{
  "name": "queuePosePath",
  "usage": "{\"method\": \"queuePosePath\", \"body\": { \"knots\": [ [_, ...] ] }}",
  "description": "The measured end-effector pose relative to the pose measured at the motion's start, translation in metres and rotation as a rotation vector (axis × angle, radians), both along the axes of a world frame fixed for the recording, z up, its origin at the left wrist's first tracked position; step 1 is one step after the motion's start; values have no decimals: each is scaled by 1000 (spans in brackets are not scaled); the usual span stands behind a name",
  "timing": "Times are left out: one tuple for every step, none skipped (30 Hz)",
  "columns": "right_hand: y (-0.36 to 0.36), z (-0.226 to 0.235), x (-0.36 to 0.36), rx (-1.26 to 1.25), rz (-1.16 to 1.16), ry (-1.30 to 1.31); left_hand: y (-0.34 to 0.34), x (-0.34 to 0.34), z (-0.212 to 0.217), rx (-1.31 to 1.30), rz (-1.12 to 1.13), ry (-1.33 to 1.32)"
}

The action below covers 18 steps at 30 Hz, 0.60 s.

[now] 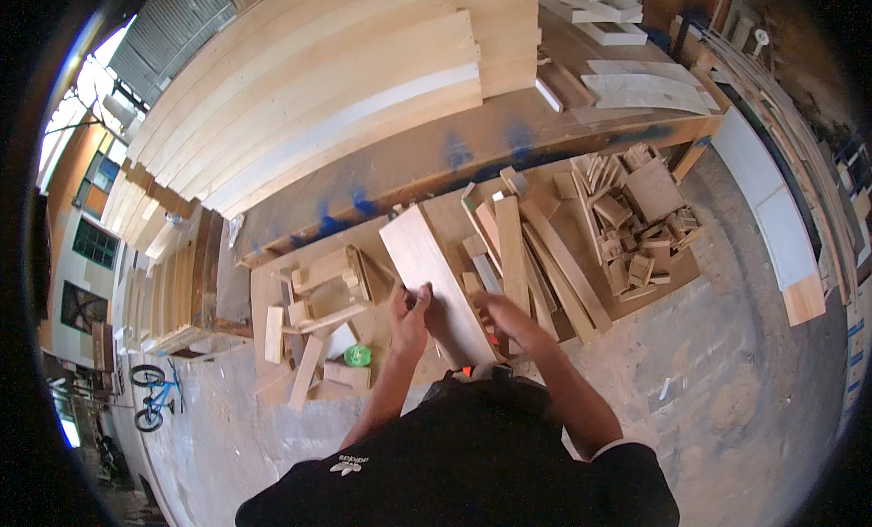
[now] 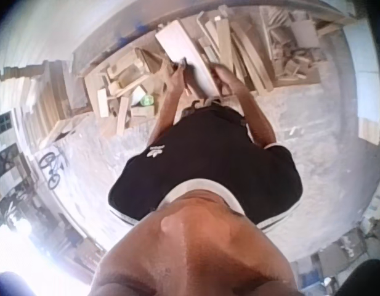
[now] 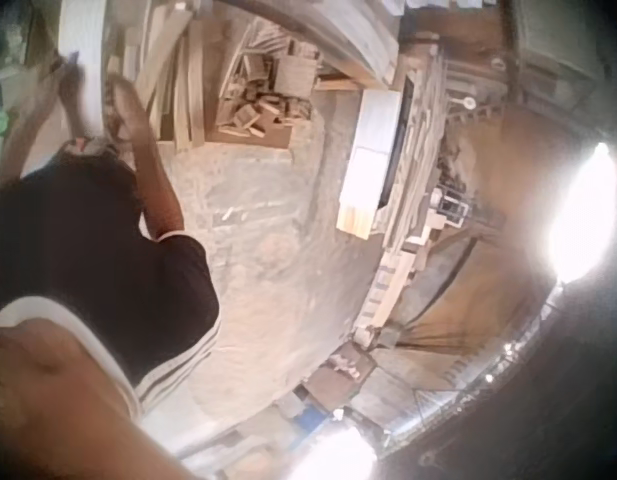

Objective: The person fits various wooden boards and components together on a workbench, checking their alignment and sawing one board to a shorter length.

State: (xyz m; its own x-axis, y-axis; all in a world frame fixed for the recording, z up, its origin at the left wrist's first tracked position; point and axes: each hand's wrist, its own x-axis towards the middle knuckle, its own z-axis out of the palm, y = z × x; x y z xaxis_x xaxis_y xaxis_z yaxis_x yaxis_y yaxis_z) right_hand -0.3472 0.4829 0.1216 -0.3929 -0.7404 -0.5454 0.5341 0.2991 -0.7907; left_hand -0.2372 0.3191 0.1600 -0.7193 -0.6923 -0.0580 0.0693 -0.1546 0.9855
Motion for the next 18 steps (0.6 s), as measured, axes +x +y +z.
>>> {"method": "queuePosePath", "body": {
  "knots": [
    [3,23,0,-130,-44,-28,-8,5,-8,-55,9,-10],
    [8,47,-1,-261,-88,-61,-10,7,-2,-93,-14,-55],
    [9,66,1,-204,-110,23,-9,9,9,-125,-41,-101],
    [9,71,1,-202,-36,179,-6,11,19,-154,-69,-150],
    [7,75,1,-201,47,334,-4,12,26,-181,-76,-164],
    [5,80,3,-200,133,488,-1,11,26,-174,-82,-119],
    [4,86,7,-143,84,500,3,10,25,-167,-86,-74],
    [2,81,9,-163,43,484,5,11,25,-161,-80,-24],
    [-1,72,10,-184,11,470,5,14,22,-158,-107,-108],
    [-2,65,12,-204,-19,457,5,15,15,-175,-122,-118],
    [-4,65,17,-214,-56,504,4,17,6,-192,-122,-129],
    [-2,62,21,-196,-63,524,5,15,7,-207,-125,-130],
    [0,55,24,-179,-70,546,13,19,7,-173,-57,-261],
    [1,49,26,-168,-80,569,15,24,1,-200,-79,-316],
    [-3,46,32,-134,-74,691,15,31,-8,-231,-107,-379],
    [-5,47,38,-167,-68,812,14,36,-17,-260,-136,-443],
    [-4,43,44,-129,-54,827,20,39,-3,-250,-140,-436],
    [-10,47,50,-107,-39,843,20,43,-1,-203,-158,-431]
  ]
}}
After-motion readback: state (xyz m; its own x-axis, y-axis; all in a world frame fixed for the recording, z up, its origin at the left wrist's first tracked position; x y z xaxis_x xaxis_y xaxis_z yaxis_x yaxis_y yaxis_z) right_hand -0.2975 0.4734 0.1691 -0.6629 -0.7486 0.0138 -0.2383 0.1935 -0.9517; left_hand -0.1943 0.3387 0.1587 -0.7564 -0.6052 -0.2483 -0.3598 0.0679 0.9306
